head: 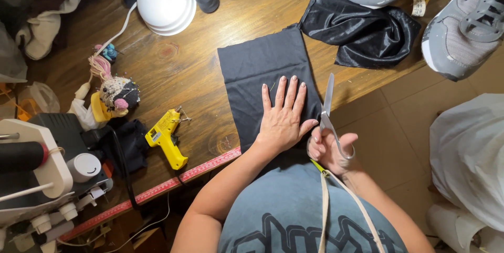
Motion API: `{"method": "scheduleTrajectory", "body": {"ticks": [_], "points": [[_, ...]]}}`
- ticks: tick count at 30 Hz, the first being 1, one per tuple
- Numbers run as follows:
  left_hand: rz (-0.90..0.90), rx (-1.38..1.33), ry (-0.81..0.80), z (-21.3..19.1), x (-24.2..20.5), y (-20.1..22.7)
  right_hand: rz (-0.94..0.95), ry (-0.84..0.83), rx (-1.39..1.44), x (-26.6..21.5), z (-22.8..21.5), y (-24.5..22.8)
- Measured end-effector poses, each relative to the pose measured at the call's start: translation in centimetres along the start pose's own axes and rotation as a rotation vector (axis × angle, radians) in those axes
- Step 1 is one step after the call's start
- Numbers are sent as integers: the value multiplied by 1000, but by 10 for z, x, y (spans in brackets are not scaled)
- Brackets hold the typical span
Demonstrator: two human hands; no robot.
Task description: The person cuts a piece of black fabric using scissors on a wooden table, then moves to a sewing machine to place the fabric and thread a spool of black thread. The person also briefly opens a box of earbuds and handles a glue gun.
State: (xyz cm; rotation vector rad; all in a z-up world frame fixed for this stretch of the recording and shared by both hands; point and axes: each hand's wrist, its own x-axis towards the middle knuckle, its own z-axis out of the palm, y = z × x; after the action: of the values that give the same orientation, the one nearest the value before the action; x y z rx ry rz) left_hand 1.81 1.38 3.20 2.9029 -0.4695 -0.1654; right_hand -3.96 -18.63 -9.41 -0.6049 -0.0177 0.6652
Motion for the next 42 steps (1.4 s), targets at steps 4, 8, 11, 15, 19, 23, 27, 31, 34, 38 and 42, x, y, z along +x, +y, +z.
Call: {"method": "scheduleTrajectory", "body": {"ticks": [4, 8, 11, 15, 19, 23, 27, 31, 34, 38, 42], "points": [[-1, -4, 28, -1, -1, 0, 13, 13, 30, 11, 9, -6], [28, 21, 73, 5, -6, 1, 19, 54, 81, -5, -26, 13], [75, 107, 185, 16, -13, 3, 37, 68, 67, -19, -30, 16], [135, 192, 342, 29, -20, 9, 24, 75, 16, -19, -6, 5], [157, 177, 359, 28, -21, 5, 19, 72, 33, -2, 27, -17], [187, 91, 330, 27, -25, 5, 41, 87, 85, 1, 33, -24], [181, 38, 314, 29, -31, 8, 39, 103, 91, -1, 4, -6], [156, -14, 280, 15, -30, 10, 33, 112, 100, -16, -12, 9], [139, -190, 330, 0, -11, 5, 14, 130, 71, -19, -5, 9], [15, -50, 304, 0, 16, -7, 37, 88, 90, -7, 9, -1], [-36, -43, 58, -7, 21, -7, 10, 39, 83, 9, 12, -9]]}}
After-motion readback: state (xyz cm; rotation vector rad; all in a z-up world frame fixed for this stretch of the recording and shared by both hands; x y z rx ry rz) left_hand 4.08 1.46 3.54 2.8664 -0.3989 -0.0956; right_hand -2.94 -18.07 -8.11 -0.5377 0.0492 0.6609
